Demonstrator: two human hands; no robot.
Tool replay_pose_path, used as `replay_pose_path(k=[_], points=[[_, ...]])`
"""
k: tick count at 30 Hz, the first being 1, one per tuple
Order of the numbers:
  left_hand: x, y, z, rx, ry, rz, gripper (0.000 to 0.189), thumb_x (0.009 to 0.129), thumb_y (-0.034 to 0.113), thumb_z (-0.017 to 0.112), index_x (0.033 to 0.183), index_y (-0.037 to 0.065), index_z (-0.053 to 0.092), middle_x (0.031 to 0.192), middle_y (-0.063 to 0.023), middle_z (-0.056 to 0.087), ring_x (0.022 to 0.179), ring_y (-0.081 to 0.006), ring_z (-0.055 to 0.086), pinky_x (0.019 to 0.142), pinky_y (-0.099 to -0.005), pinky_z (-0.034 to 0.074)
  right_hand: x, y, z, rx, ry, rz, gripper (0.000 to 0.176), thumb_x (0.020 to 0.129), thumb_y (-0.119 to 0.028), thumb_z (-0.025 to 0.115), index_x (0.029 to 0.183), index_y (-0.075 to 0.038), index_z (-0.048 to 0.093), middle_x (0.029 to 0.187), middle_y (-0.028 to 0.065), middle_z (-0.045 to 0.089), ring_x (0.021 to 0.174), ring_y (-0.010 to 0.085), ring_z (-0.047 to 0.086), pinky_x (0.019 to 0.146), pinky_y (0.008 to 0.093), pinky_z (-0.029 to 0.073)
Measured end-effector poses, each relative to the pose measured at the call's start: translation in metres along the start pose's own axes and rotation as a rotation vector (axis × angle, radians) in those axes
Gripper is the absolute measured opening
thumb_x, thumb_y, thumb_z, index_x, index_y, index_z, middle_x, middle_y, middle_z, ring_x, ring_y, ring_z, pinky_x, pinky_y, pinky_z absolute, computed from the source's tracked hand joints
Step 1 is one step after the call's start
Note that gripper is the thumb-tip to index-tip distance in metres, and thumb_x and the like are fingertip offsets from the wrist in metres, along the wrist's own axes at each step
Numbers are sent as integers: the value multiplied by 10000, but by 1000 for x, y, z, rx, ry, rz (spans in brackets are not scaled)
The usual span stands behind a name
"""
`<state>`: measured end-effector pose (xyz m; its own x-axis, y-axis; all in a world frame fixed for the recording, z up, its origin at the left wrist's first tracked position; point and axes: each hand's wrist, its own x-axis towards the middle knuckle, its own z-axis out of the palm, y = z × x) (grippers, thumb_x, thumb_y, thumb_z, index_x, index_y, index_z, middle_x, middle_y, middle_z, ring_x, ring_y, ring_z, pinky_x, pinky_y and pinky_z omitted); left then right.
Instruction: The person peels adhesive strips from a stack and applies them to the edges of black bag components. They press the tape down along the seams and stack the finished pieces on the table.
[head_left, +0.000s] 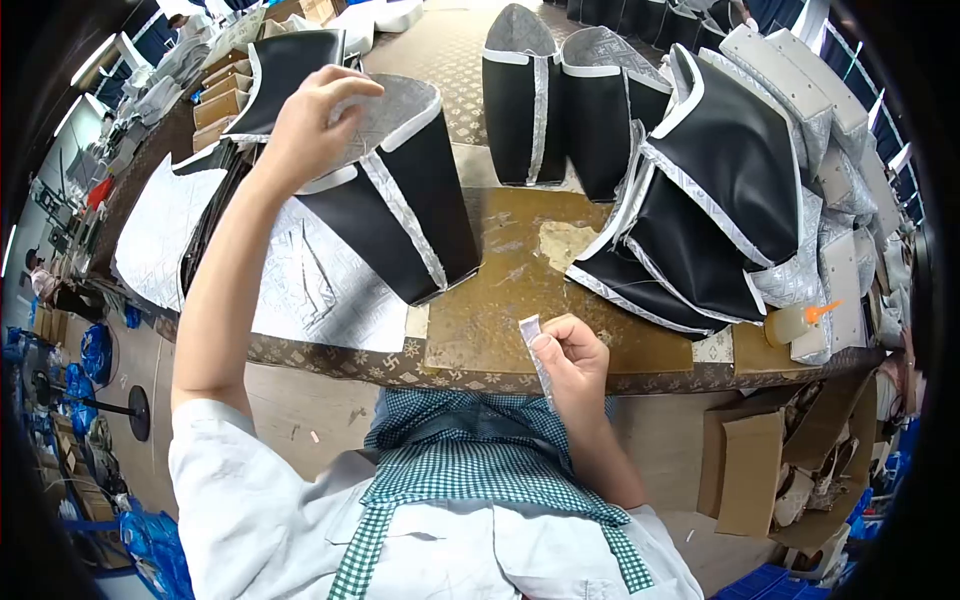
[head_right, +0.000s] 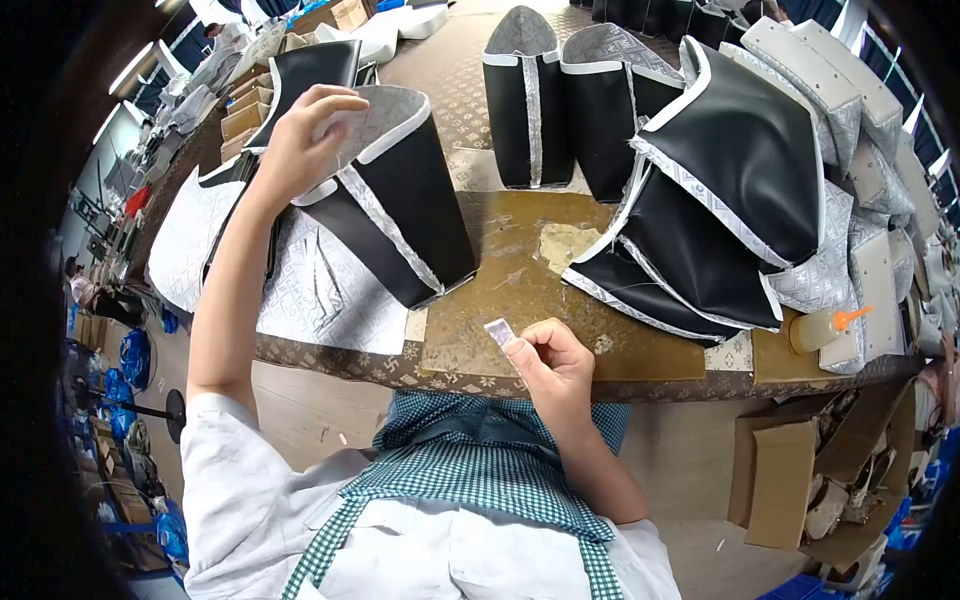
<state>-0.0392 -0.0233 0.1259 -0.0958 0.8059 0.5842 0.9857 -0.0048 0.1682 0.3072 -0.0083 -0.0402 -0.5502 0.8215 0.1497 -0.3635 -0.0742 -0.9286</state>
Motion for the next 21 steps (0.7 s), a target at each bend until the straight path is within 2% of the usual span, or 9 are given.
replay_pose_path(k=[2,3,4,5,7,8,12,21], points=[[-14,29,-9,-358,-167,-335,322,934,309,634,1080,29,699,963,-119,694,921,-196,641,844,-302,488,5,2,5,-24,-8,48,100,915,-33,654,839,-32,589,750,-49,539,639,7,462,555,170,354],[-19,33,-11,-387,-241,-287,502,941,468,603,1068,-9,692,857,-89,694,812,-141,616,763,-282,481,10,-2,12,-21,-15,60,112,920,-60,662,835,-36,592,704,-66,531,614,-2,445,535,167,334],[-24,33,-6,-404,-239,-181,512,944,477,595,1066,-11,689,850,-71,680,750,-117,589,705,-264,474,15,1,16,-22,-29,62,120,918,-69,669,831,-34,596,702,-68,533,613,-5,443,533,168,334],[-25,38,-9,-509,-352,-222,499,926,473,629,949,-22,682,729,-17,601,660,-85,498,610,-254,425,20,3,20,-24,-42,62,128,917,-79,676,826,-32,599,700,-70,535,611,-7,440,531,168,334],[-26,31,-5,-554,-433,-183,475,917,438,660,818,-26,634,634,29,479,627,-69,407,554,-267,359,32,3,32,-60,-52,45,148,913,-108,692,817,-26,616,690,-72,547,605,-10,445,529,165,344],[-26,31,-5,-551,-425,-173,438,917,373,676,753,-23,585,596,37,396,606,-72,347,523,-290,315,39,3,38,-70,-60,34,153,913,-116,695,816,-24,621,691,-72,552,605,-9,450,529,164,348],[-21,28,-1,-470,-411,-228,360,926,297,664,775,-23,596,589,17,404,594,-75,350,519,-290,326,61,8,64,-41,-80,32,176,904,-142,712,801,-23,634,667,-73,549,594,-9,447,517,167,346],[-25,25,0,-502,-386,-210,383,933,305,654,744,-20,579,565,11,389,574,-74,334,497,-292,309,93,14,98,-90,-70,13,214,885,-159,723,755,-17,629,636,-59,563,582,4,456,510,192,372]])
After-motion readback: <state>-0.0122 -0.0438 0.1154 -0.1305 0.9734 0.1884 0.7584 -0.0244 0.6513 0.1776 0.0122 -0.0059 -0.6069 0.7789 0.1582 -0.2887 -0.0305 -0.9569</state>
